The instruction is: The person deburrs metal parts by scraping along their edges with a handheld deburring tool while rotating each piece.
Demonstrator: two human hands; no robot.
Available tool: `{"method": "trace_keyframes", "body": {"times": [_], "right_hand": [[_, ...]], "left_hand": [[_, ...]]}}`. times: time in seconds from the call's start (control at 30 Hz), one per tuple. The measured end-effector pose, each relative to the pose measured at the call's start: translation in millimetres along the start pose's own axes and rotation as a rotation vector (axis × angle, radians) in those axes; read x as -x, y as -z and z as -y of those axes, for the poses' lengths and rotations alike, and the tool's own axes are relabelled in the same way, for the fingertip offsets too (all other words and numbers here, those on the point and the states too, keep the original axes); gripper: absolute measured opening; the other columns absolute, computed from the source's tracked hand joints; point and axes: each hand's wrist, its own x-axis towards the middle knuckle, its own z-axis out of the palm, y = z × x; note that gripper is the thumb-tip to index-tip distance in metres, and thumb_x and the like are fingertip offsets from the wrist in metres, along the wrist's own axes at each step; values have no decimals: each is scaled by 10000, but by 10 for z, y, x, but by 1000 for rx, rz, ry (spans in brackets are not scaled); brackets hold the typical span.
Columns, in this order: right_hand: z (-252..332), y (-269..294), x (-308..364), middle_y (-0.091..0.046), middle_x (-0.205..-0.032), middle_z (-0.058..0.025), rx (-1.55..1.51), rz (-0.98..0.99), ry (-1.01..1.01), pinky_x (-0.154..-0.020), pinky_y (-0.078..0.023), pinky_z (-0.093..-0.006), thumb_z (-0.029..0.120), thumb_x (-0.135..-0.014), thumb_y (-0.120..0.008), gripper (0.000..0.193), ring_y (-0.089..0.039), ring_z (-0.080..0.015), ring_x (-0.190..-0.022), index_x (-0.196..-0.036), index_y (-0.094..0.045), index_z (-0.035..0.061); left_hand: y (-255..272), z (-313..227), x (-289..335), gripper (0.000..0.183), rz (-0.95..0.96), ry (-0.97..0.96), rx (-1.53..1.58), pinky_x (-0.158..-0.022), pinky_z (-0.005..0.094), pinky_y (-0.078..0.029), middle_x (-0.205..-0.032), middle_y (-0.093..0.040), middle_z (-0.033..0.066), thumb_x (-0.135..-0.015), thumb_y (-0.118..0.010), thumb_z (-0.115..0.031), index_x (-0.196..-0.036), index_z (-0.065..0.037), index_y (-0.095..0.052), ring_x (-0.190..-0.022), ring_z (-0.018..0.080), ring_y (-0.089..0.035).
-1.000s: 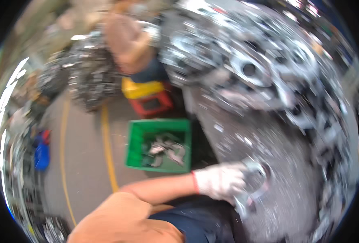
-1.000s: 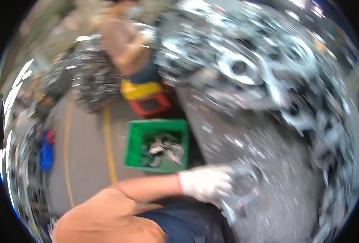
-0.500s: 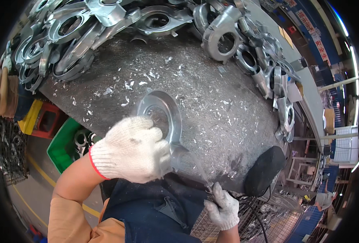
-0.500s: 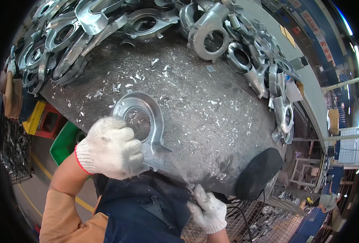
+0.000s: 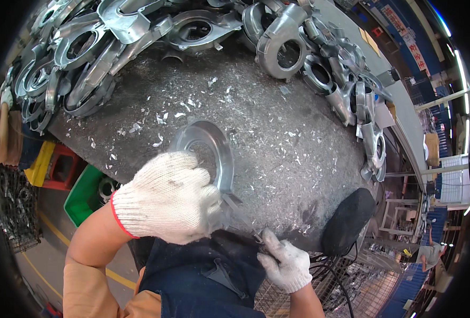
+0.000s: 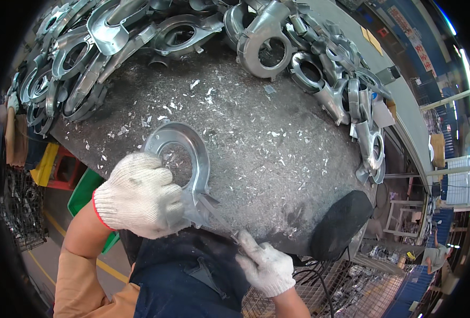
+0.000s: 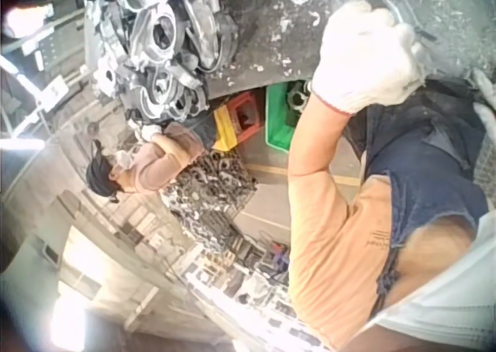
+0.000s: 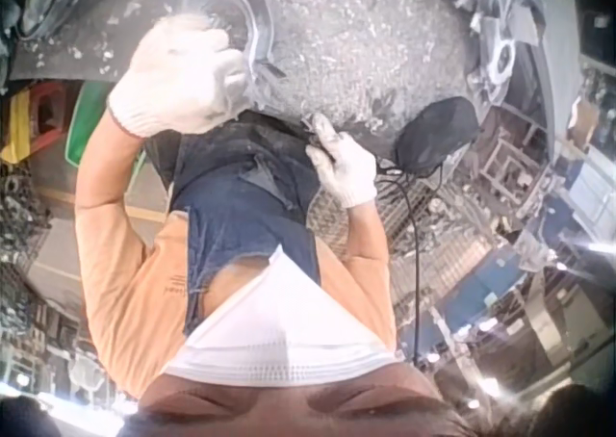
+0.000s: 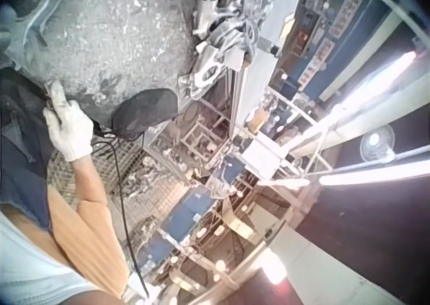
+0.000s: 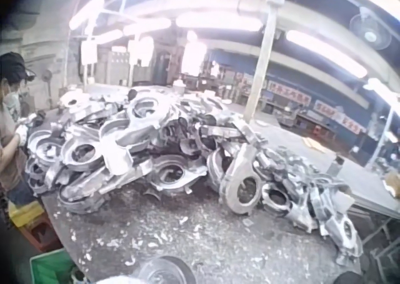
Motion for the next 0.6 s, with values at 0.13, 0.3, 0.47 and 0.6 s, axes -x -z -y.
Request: {"method": "trace_keyframes", "body": {"times": [0.13,0.3,0.47,0.6], "right_hand": [[-68,-93,46,-741,-827,-94,-102,-35,-10,-696,-627,-404,392,-936,-811,624,-764,-303,-753,-1527,-683,240],[-28,-5,66,-792,-954,-126,-88,10,-60,-773,-644,-394,307,-906,-843,629,-794,-312,-839,-1500,-702,160],[-11,25,49,-826,-1085,-161,-100,45,-80,-842,-656,-390,231,-872,-883,636,-823,-315,-922,-1470,-723,86],[-60,-42,67,-825,-1103,-160,-148,19,-68,-835,-660,-390,245,-862,-889,649,-819,-325,-919,-1469,-720,90]], "left_hand": [[29,34,-7,260,-8,-1,9,-757,429,-538,-781,-596,13,-691,-793,-383,-769,-144,-726,-790,250,-648],[-54,46,3,293,-50,32,13,-675,426,-512,-728,-570,8,-695,-847,-419,-750,-159,-725,-715,253,-622],[-81,17,29,326,-101,27,-17,-588,419,-482,-675,-544,0,-699,-890,-461,-684,-190,-710,-635,245,-593],[-51,-35,78,306,-38,121,57,-732,433,-534,-764,-560,27,-699,-820,-381,-872,-135,-758,-788,269,-645]]}}
